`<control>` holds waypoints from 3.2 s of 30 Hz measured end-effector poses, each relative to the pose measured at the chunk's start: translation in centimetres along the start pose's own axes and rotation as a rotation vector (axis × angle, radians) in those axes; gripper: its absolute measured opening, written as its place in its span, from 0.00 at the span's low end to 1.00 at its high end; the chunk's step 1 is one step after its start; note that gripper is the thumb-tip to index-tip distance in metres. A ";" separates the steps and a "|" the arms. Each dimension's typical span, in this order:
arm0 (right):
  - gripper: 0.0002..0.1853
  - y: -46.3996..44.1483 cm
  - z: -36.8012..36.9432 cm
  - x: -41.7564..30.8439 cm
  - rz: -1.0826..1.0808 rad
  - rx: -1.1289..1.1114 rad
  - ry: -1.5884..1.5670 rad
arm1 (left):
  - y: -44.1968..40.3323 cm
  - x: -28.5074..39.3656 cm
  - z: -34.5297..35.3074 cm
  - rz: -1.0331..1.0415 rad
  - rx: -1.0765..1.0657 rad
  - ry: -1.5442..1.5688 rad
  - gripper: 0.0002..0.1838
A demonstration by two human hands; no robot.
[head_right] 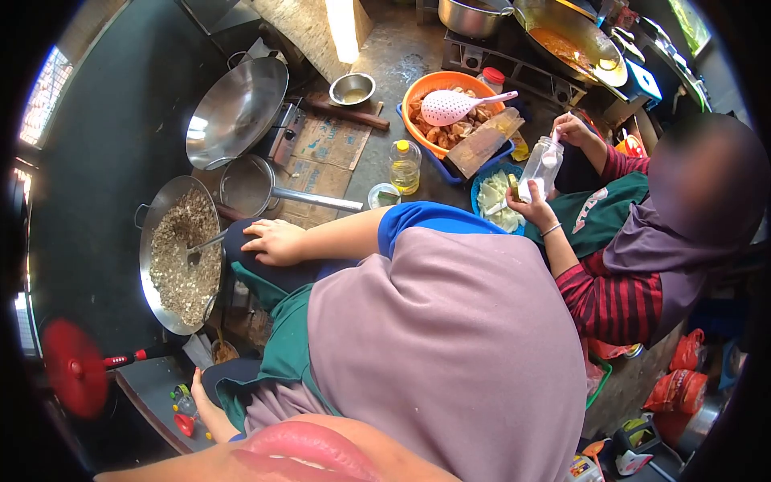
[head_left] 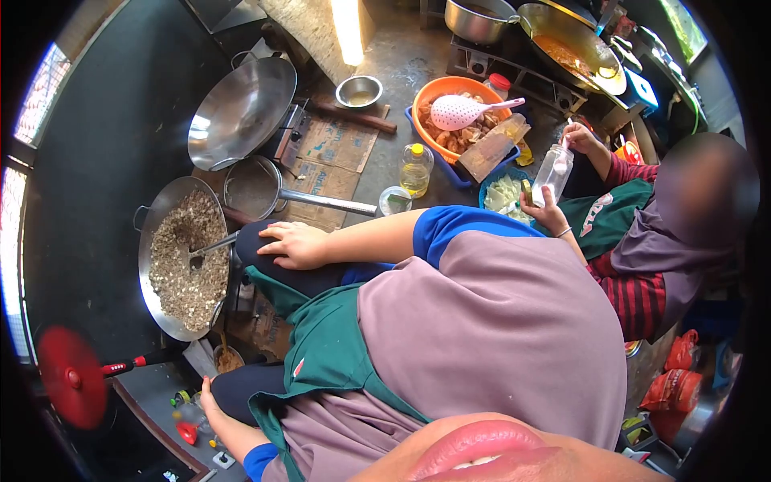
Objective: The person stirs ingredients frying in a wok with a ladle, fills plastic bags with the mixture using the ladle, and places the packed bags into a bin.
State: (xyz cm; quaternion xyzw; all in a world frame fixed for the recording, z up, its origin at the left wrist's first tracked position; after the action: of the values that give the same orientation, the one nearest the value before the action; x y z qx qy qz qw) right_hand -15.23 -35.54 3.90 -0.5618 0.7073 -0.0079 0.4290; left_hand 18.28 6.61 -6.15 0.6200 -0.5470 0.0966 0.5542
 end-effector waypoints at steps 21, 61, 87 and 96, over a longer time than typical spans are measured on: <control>0.21 0.2 0.1 0.0 -0.015 0.026 -0.009 | -0.9 -0.1 1.1 0.010 -0.020 0.085 0.19; 0.21 0.4 0.9 -1.2 -0.004 -0.013 0.025 | -1.4 -1.3 -0.5 0.069 -0.018 0.171 0.21; 0.08 -6.9 6.0 -7.0 -0.089 -0.143 0.016 | 14.1 -1.3 -8.4 0.324 0.523 -0.222 0.23; 0.19 -17.3 19.1 3.0 0.108 -0.376 0.568 | 25.8 -3.5 -11.4 0.271 0.918 -0.460 0.16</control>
State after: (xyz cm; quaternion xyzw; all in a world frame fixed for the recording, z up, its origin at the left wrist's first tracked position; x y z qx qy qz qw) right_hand 10.14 -35.32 -1.37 -0.5683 0.8162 -0.0109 0.1038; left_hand 2.25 23.16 10.46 0.7275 -0.6312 0.2585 0.0743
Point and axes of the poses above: each hand's wrist, its own y-axis away from the middle knuckle, its own z-axis out of the palm, x = y × z, the point moved 10 cm from there along -y, towards the middle knuckle, and after that the axes turned 6 degrees about x, right-handed, at the moved point
